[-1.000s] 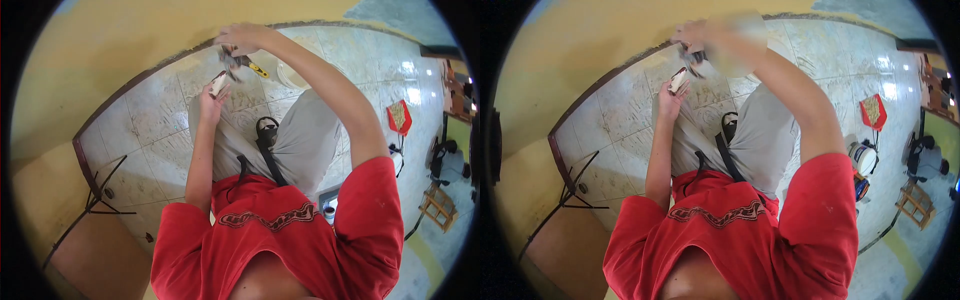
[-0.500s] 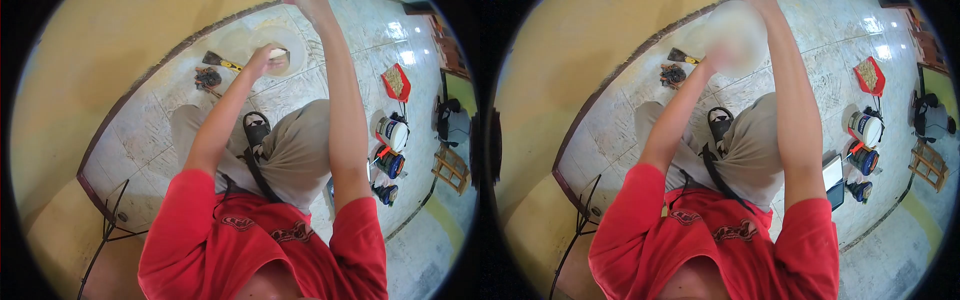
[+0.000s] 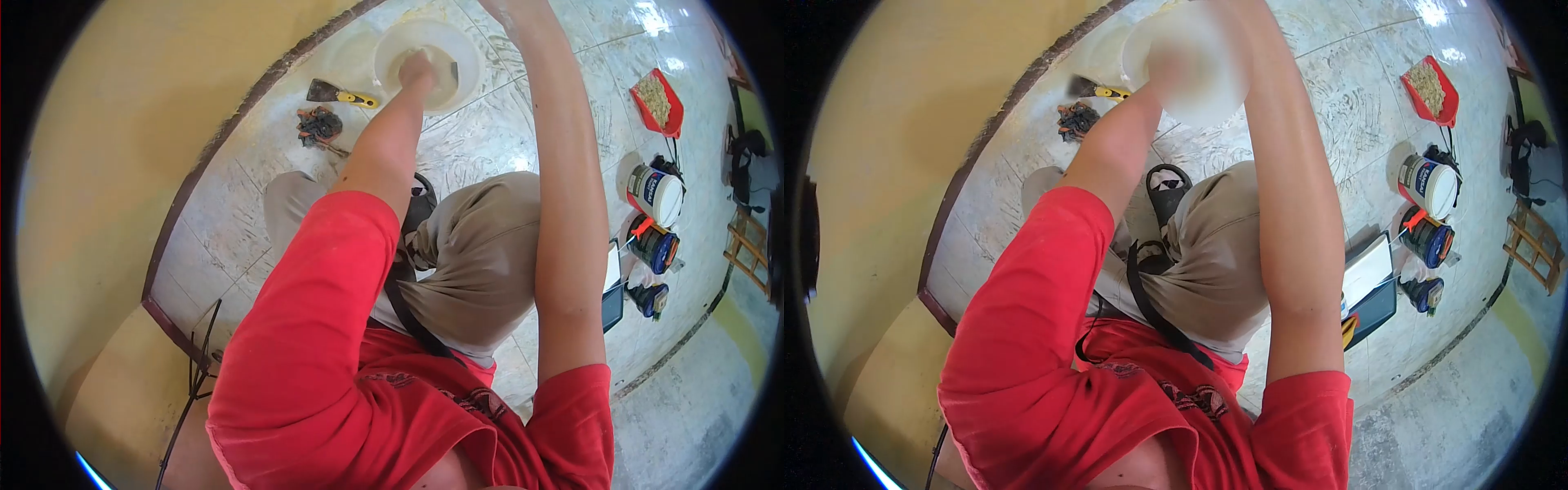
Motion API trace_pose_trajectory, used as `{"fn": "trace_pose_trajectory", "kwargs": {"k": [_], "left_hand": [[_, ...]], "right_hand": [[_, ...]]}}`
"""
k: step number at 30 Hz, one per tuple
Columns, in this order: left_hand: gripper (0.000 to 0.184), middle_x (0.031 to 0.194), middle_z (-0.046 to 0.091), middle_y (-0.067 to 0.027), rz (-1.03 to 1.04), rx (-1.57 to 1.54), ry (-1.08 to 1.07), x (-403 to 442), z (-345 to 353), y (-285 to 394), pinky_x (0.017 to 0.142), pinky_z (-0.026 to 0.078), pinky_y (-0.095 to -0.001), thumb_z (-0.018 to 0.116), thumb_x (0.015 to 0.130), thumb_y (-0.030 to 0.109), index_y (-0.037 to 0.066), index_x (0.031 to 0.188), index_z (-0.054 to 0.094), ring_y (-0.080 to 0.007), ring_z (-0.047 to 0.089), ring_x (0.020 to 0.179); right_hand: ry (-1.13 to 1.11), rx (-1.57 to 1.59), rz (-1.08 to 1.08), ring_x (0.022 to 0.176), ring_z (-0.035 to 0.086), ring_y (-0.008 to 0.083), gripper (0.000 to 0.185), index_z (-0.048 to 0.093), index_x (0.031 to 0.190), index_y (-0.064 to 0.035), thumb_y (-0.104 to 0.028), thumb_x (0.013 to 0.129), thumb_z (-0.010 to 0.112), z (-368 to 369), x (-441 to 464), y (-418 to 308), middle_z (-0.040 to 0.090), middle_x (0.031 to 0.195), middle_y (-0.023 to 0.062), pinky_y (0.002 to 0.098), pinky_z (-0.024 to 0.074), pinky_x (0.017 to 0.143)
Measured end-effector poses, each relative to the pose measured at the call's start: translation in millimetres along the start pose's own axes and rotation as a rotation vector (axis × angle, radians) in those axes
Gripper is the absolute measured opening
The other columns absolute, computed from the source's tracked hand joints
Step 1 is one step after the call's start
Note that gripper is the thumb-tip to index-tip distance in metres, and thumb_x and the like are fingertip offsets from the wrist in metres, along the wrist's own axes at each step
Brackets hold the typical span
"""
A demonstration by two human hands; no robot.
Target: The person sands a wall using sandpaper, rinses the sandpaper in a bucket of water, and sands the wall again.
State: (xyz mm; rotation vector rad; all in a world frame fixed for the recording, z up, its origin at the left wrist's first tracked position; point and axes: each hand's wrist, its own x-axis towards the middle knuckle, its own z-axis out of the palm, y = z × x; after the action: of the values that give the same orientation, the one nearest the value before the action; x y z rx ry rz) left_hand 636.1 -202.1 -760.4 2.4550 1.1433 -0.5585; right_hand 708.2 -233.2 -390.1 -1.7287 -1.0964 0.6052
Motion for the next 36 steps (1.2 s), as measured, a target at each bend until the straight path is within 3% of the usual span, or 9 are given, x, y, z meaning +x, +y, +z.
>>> {"fn": "trace_pose_trajectory", "kwargs": {"k": [2, 4, 8, 10, 14, 17, 19, 28, 36], "left_hand": [[0.033, 0.115, 0.075, -0.011, -0.109, -0.238, 0.175, -18, -21, 15, 0.092, 0.057, -0.0359, 0.048, 0.1, 0.017, 0.007, 0.116, 0.074, -0.0243, 0.072, 0.106], [0.056, 0.141, 0.06, -0.0153, 0.116, -0.064, -0.134, 4, -21, 11, 0.109, 0.045, -0.0471, 0.052, 0.096, 0.028, 0.008, 0.148, 0.049, -0.0314, 0.062, 0.124], [0.074, 0.155, 0.046, -0.0154, 0.147, -0.009, -0.046, -1, 15, 2, 0.114, 0.04, -0.0453, 0.055, 0.093, 0.035, 0.01, 0.159, 0.031, -0.0336, 0.052, 0.136], [0.088, 0.166, 0.028, -0.0126, -0.034, 0.138, -0.397, -20, -12, 6, 0.121, 0.03, -0.0431, 0.053, 0.091, 0.048, 0.013, 0.163, 0.017, -0.0367, 0.033, 0.149], [0.098, 0.17, 0.018, -0.0088, 0.012, 0.004, -0.344, -27, 9, 0, 0.126, 0.014, -0.0495, 0.051, 0.087, 0.066, 0.016, 0.164, 0.017, -0.0354, 0.017, 0.156], [0.104, 0.171, 0.016, -0.0061, -0.158, 0.009, -0.374, -42, -20, 20, 0.125, 0.001, -0.057, 0.046, 0.083, 0.078, 0.019, 0.164, 0.018, -0.0301, 0.009, 0.158], [0.105, 0.171, 0.013, -0.0053, 0.026, 0.31, -0.468, -42, -37, 22, 0.123, -0.004, -0.0604, 0.041, 0.083, 0.084, 0.019, 0.164, 0.021, -0.0294, 0.007, 0.158], [0.099, 0.172, 0.009, -0.0047, -0.212, -0.192, -0.363, -25, -12, 20, 0.125, 0.001, -0.0569, 0.035, 0.089, 0.079, 0.021, 0.165, 0.012, -0.0267, 0.004, 0.158], [0.095, 0.171, 0.011, -0.0057, -0.084, -0.155, -0.349, -11, -2, 15, 0.125, 0.004, -0.0583, 0.04, 0.09, 0.075, 0.022, 0.165, 0.012, -0.0289, 0.011, 0.157]], "right_hand": [[-0.01, -0.061, -0.014, 0.081, 0.067, 0.026, 0.044, 0.069, 0.101, 0.0086, -0.032, 0.092, 0.055, 0, -2, 0, 0.07, 0.087, 0.0195, 0.0384, 0.0519, 0.072], [0.004, -0.079, -0.03, 0.077, 0.067, 0.0282, 0.045, 0.069, 0.097, 0.0102, -0.032, 0.092, 0.054, 0, -3, -2, 0.069, 0.083, 0.022, 0.0398, 0.051, 0.072], [-0.02, -0.116, -0.038, 0.083, 0.068, 0.0323, 0.046, 0.068, 0.099, 0.0106, -0.032, 0.092, 0.054, 1, -3, -4, 0.069, 0.088, 0.0254, 0.0417, 0.0509, 0.076], [0.076, -0.164, -0.169, 0.091, 0.068, 0.0368, 0.046, 0.068, 0.1, 0.0107, -0.032, 0.091, 0.054, 7, -3, -1, 0.07, 0.094, 0.0288, 0.0429, 0.0503, 0.08], [0.004, -0.196, -0.123, 0.097, 0.068, 0.0389, 0.045, 0.068, 0.102, 0.0101, -0.032, 0.091, 0.054, 4, -9, -9, 0.069, 0.099, 0.0301, 0.0433, 0.0497, 0.084], [-0.014, -0.201, -0.118, 0.098, 0.068, 0.0383, 0.046, 0.069, 0.103, 0.01, -0.032, 0.091, 0.054, 3, -11, -6, 0.069, 0.1, 0.0302, 0.043, 0.0499, 0.085], [0.008, -0.172, -0.159, 0.098, 0.068, 0.0382, 0.046, 0.069, 0.103, 0.01, -0.032, 0.091, 0.054, 4, -8, -4, 0.069, 0.1, 0.0303, 0.043, 0.0498, 0.085], [-0.044, -0.188, -0.181, 0.098, 0.067, 0.0399, 0.046, 0.068, 0.102, 0.0105, -0.031, 0.09, 0.054, 12, -5, -7, 0.069, 0.101, 0.0305, 0.0434, 0.0503, 0.086], [-0.057, -0.212, -0.159, 0.094, 0.068, 0.0397, 0.046, 0.067, 0.098, 0.0109, -0.031, 0.089, 0.054, 21, -5, -16, 0.069, 0.096, 0.0309, 0.0442, 0.0509, 0.083]]}}
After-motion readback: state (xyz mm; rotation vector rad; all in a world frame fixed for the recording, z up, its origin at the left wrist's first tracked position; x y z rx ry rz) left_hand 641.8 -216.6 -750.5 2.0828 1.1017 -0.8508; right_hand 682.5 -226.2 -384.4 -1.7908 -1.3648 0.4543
